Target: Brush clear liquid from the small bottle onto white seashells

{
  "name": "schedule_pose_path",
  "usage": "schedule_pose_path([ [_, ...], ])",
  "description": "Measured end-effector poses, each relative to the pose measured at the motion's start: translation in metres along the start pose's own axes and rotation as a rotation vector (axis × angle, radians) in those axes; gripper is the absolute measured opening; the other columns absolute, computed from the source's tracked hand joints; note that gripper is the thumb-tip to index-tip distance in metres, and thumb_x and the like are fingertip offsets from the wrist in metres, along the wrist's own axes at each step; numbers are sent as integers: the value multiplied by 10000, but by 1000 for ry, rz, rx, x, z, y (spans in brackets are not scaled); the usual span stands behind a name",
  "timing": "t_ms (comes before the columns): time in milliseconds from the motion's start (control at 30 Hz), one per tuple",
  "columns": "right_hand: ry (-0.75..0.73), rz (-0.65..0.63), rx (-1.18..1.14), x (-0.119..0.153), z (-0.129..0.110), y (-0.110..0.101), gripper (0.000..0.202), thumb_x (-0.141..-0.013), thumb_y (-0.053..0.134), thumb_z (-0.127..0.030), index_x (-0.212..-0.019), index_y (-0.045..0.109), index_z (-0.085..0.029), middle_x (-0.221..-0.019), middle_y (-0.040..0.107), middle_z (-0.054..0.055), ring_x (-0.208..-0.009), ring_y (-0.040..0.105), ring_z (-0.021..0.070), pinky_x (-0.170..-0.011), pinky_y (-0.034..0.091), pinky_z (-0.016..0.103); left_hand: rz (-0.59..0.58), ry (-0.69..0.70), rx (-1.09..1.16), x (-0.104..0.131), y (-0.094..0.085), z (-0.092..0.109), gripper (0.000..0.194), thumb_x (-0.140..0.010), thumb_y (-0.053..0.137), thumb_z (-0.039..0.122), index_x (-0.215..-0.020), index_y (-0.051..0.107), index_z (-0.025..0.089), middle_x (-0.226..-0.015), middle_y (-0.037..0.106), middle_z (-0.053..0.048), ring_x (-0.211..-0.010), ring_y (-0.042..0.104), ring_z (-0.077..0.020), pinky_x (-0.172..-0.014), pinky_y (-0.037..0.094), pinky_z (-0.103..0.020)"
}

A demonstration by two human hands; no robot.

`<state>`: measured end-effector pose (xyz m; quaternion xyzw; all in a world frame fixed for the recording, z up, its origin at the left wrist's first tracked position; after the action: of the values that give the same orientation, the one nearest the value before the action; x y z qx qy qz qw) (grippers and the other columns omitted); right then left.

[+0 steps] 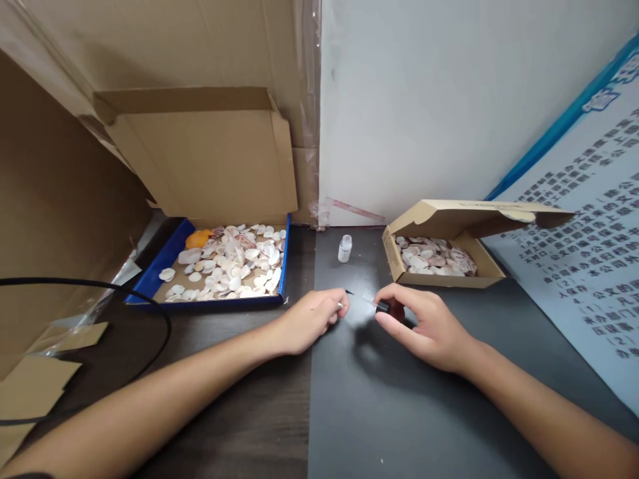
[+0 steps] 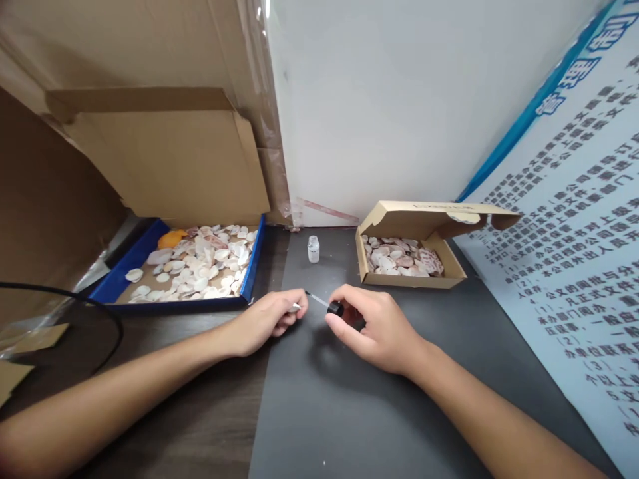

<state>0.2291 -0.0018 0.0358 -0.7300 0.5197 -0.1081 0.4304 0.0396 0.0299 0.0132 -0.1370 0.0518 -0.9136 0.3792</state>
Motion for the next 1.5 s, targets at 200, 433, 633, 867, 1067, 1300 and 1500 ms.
schedule_pose_path([
  [200,29,14,-9,2,5,-1,210,-1008,443,-352,-967,601,-218,-729,633,4,-624,582,142,-606,467,234,-121,-43,257,-8,-10,-15,287,-910,595,453,-965,427,226,-655,400,93,-498,348,-76,-485,297,-212],
  [433,10,-59,-50,2,7,7,243,-1034,425,-374,-1034,611,-218,-756,655,4,-628,586,136,-624,459,230,-135,-33,265,-9,-16,-17,353,-859,683,464,-847,449,200,-618,423,89,-501,376,-63,-482,280,-205],
  [633,81,-51,-53,0,6,10,201,-983,534,-403,-936,595,-217,-652,609,-20,-557,549,128,-546,436,213,-201,-32,226,-7,-13,-17,314,-910,631,443,-841,438,205,-577,429,101,-440,375,-50,-439,269,-190],
  [867,-31,-70,-67,3,2,11,226,-1013,473,-389,-1015,621,-219,-749,670,7,-607,577,136,-575,447,217,-215,-9,245,-7,-15,-16,238,-899,623,362,-921,440,211,-638,494,91,-515,476,-71,-536,436,-215],
  [1067,27,-1,-21,2,3,10,171,-998,516,-366,-989,593,-213,-666,604,-31,-560,542,120,-554,431,204,-216,10,247,-6,-14,-15,176,-931,566,329,-912,436,214,-612,498,89,-512,471,-80,-545,449,-228],
  [1300,-17,3,-48,1,0,6,181,-1020,453,-344,-956,567,-218,-641,567,-48,-548,530,112,-558,421,203,-217,7,254,-8,-13,-20,271,-954,575,446,-949,479,193,-605,522,82,-513,481,-78,-531,448,-220],
  [1500,51,67,-16,2,4,4,153,-993,518,-346,-921,549,-214,-644,559,-49,-553,519,109,-559,417,201,-213,-44,285,-8,-11,-21,264,-945,602,428,-936,509,181,-608,525,82,-517,507,-76,-561,490,-233],
])
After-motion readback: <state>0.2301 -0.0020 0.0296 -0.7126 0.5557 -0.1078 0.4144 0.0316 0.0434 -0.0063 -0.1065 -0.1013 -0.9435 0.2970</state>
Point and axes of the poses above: each hand's wrist, its own x-axis away from the middle knuckle, its own y-axis out of the palm, z = x × y, the point moved 4 cm from there along -x, towards the middle knuckle
